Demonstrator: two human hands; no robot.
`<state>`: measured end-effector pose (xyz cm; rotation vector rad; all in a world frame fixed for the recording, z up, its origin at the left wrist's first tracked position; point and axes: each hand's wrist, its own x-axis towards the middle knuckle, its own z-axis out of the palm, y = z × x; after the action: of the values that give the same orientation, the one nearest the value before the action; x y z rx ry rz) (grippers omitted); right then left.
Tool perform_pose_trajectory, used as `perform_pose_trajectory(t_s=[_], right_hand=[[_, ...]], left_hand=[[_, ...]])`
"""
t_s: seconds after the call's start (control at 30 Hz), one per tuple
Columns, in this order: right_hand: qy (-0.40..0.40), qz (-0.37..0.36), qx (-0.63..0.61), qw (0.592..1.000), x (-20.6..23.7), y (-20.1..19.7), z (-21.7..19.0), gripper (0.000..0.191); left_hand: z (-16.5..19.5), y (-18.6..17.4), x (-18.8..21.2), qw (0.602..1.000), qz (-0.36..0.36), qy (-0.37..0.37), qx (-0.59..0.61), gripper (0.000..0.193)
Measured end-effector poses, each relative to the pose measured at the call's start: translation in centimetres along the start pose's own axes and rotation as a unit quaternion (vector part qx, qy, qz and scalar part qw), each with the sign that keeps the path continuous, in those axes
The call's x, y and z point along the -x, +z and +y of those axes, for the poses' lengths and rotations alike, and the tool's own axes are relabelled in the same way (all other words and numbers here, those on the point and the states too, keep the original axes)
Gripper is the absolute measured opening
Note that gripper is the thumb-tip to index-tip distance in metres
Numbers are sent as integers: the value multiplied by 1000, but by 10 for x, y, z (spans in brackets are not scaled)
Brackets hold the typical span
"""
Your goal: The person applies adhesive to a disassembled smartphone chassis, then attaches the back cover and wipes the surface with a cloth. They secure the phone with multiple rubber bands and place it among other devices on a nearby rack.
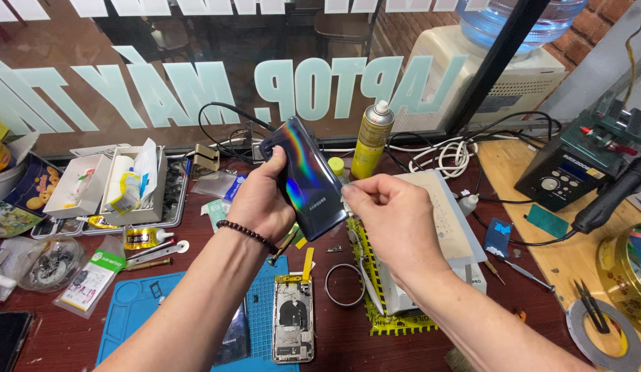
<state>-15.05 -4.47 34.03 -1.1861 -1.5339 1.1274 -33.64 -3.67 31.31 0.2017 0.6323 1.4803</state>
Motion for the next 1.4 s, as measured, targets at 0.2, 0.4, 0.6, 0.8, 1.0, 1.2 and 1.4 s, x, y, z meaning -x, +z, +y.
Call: perform_pose_trajectory(t_s=[0.2,0.4,0.6,0.8,1.0,1.2,1.4], right_hand=[[-62,23,-48,997,-63,-7,-22,12],[-166,-94,47,981,-83,-18,-34,14],[-224,-127,236,937,-83,-11,-48,17],[-79,-141,182,970,-86,-16,-47,16],[27,-159,105,981,-88,-12,-49,17],[62,-99,26,993,-87,-19,-35,15],[74,-61,-74,993,-72,-2,-15,14]], left_hand=[[-23,14,13,987,-109,-5,-118,21],[-25,28,18,979,-88,12,-185,19],[-28,26,17,979,-97,8,-182,15],[-21,18,20,968,-97,42,-228,20],[-20,17,17,971,-95,39,-214,20],[-12,8,16,973,-82,46,-212,19],[-10,11,5,991,-63,30,-111,23]])
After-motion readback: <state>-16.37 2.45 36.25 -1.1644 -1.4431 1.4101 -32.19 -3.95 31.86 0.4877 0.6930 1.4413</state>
